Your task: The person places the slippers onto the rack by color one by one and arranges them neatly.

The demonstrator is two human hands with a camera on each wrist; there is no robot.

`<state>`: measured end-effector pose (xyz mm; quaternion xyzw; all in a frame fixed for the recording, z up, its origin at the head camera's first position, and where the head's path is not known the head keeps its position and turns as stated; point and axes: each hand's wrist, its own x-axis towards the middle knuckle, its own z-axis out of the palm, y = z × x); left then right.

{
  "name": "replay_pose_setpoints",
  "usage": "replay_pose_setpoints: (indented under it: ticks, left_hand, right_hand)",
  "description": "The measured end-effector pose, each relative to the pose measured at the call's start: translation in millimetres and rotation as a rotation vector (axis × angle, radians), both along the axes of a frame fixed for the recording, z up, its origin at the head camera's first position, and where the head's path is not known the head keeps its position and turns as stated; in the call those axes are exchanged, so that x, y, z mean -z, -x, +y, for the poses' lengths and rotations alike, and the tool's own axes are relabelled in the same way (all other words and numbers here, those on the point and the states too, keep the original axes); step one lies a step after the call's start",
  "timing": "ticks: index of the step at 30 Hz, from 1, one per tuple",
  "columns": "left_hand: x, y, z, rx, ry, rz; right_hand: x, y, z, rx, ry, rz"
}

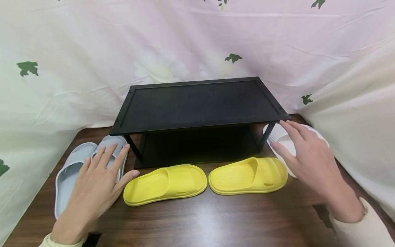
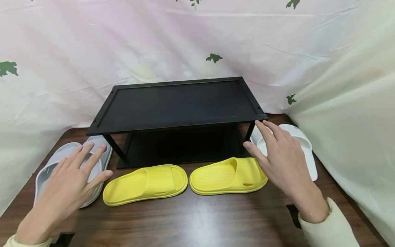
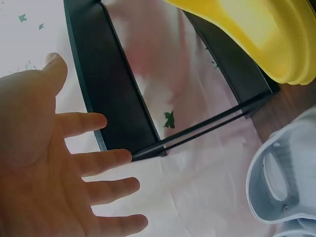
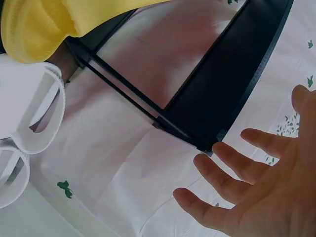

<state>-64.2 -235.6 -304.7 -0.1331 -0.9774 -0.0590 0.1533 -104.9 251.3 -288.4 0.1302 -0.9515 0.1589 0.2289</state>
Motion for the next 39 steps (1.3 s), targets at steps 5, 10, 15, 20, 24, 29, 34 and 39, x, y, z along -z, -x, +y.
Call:
replay_pose_setpoints:
  ticks: [5, 10, 15, 20, 24, 29, 34, 39]
  left_hand:
    - [1.4, -1.0, -5.2, -0.032, -0.019, -0.024]
    - [0.2, -0.1, -11.0, -0.063, -0.022, -0.050]
    - [1.2, 2.9, -17.5, -0.075, -0.063, -0.073]
    - [5.0, 5.6, -25.9, -0.069, -0.080, -0.046]
    - [6.9, 8.2, -32.0, -0.069, -0.090, -0.025]
    - [9.6, 11.0, -38.3, -0.080, -0.110, -0.013]
    - [10.3, 15.0, -44.3, -0.100, -0.119, -0.011]
    - [7.6, 20.7, -53.8, -0.142, -0.155, -0.027]
  right_hand:
    - [0.8, 2.6, 2.5, 0.025, 0.050, 0.013]
    - [-2.6, 4.5, 5.5, 0.023, 0.125, 0.017]
    - [-1.8, 11.3, 10.6, 0.020, 0.169, 0.014]
    - [2.4, 19.2, 14.8, 0.013, 0.205, -0.002]
    - [3.0, 22.1, 18.8, 0.039, 0.229, -0.050]
    - [2.3, 23.0, 20.4, 0.046, 0.228, -0.051]
    - [1.6, 26.1, 19.4, 0.031, 0.259, -0.026]
    - [3.4, 32.5, 20.2, -0.013, 0.328, -0.008]
